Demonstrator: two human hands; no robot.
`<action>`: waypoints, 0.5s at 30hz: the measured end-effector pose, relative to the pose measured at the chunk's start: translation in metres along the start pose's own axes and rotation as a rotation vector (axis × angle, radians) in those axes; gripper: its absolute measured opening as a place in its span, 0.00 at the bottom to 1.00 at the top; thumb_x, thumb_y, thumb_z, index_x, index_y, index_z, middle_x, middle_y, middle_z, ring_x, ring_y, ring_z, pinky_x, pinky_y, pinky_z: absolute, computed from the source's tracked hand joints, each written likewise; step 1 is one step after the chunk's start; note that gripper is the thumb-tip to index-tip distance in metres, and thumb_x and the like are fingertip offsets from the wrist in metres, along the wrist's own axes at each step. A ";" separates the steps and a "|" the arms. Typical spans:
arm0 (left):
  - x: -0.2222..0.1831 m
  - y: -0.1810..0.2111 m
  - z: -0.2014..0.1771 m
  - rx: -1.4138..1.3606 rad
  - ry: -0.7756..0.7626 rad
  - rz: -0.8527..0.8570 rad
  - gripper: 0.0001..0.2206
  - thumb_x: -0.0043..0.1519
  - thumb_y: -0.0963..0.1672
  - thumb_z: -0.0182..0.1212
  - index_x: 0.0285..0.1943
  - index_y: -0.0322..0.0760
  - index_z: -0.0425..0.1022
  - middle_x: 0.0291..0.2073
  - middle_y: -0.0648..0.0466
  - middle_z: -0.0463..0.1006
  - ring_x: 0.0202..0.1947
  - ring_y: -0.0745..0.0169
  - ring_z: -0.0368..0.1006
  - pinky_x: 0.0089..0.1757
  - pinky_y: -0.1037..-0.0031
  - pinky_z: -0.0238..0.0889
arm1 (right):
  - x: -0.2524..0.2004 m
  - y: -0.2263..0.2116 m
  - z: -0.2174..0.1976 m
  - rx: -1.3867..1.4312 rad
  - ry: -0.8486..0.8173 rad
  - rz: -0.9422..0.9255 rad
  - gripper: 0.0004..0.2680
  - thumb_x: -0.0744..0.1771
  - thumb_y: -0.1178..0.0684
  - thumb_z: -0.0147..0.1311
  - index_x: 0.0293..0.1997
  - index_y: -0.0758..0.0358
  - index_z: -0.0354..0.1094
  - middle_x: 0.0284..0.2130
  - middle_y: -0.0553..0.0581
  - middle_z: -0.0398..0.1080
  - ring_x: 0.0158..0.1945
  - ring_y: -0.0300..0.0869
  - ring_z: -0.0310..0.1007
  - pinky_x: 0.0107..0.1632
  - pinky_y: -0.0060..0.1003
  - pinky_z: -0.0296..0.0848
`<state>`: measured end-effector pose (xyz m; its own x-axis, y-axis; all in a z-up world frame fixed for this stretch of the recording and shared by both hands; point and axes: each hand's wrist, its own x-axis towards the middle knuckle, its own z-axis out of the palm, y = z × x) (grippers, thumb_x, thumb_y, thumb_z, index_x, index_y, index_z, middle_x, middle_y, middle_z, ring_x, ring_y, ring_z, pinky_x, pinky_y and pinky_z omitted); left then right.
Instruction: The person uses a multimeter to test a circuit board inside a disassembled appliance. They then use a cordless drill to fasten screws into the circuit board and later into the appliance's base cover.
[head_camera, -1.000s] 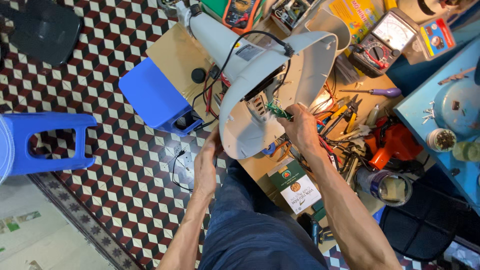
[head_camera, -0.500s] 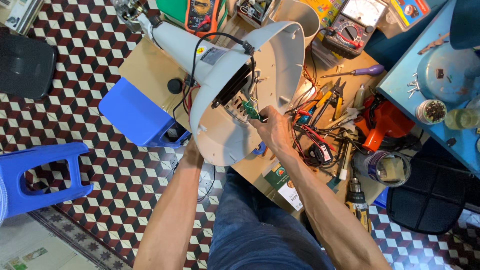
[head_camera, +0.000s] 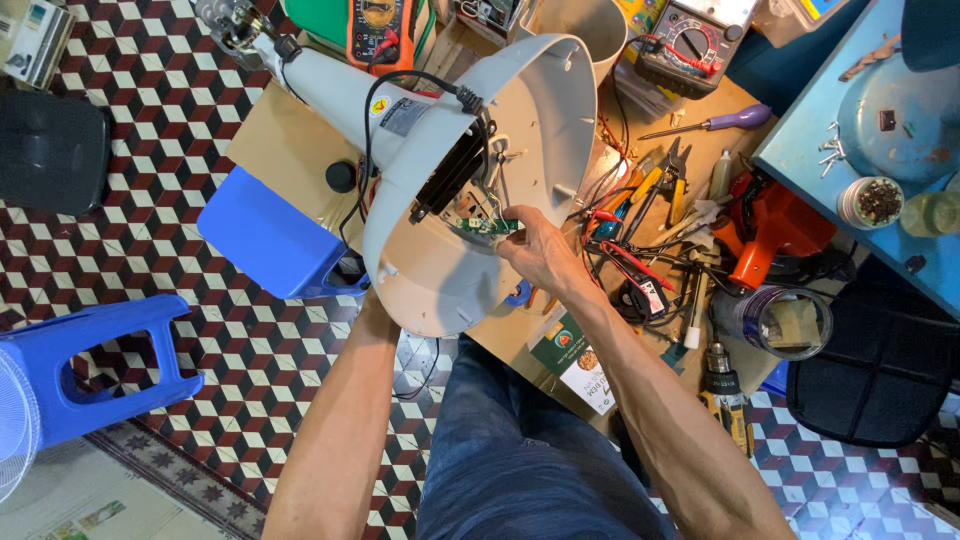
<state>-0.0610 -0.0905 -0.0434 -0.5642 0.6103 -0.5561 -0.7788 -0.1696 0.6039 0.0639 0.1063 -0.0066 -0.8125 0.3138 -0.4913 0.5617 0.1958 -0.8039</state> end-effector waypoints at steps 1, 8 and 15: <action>0.001 0.000 0.000 -0.001 0.000 -0.001 0.25 0.69 0.54 0.47 0.64 0.30 0.70 0.53 0.46 0.77 0.52 0.56 0.73 0.50 0.67 0.66 | 0.002 0.000 0.001 0.000 0.025 0.012 0.22 0.63 0.47 0.60 0.62 0.66 0.64 0.44 0.65 0.75 0.49 0.51 0.77 0.52 0.43 0.73; 0.005 -0.001 -0.001 -0.005 0.007 -0.031 0.24 0.69 0.53 0.48 0.62 0.30 0.71 0.51 0.47 0.77 0.51 0.57 0.73 0.49 0.67 0.67 | 0.003 -0.014 0.028 0.144 0.271 0.152 0.33 0.61 0.38 0.63 0.69 0.68 0.55 0.51 0.71 0.74 0.49 0.51 0.78 0.53 0.44 0.74; 0.008 0.000 -0.005 -0.012 0.017 -0.055 0.24 0.69 0.53 0.48 0.60 0.29 0.72 0.50 0.47 0.78 0.49 0.57 0.74 0.49 0.68 0.67 | -0.007 -0.033 0.058 0.502 0.471 0.353 0.36 0.60 0.36 0.66 0.66 0.71 0.51 0.42 0.63 0.70 0.41 0.47 0.76 0.46 0.43 0.75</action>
<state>-0.0674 -0.0898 -0.0506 -0.5253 0.6053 -0.5981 -0.8118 -0.1457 0.5655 0.0421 0.0440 0.0038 -0.3834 0.6637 -0.6423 0.5453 -0.3987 -0.7374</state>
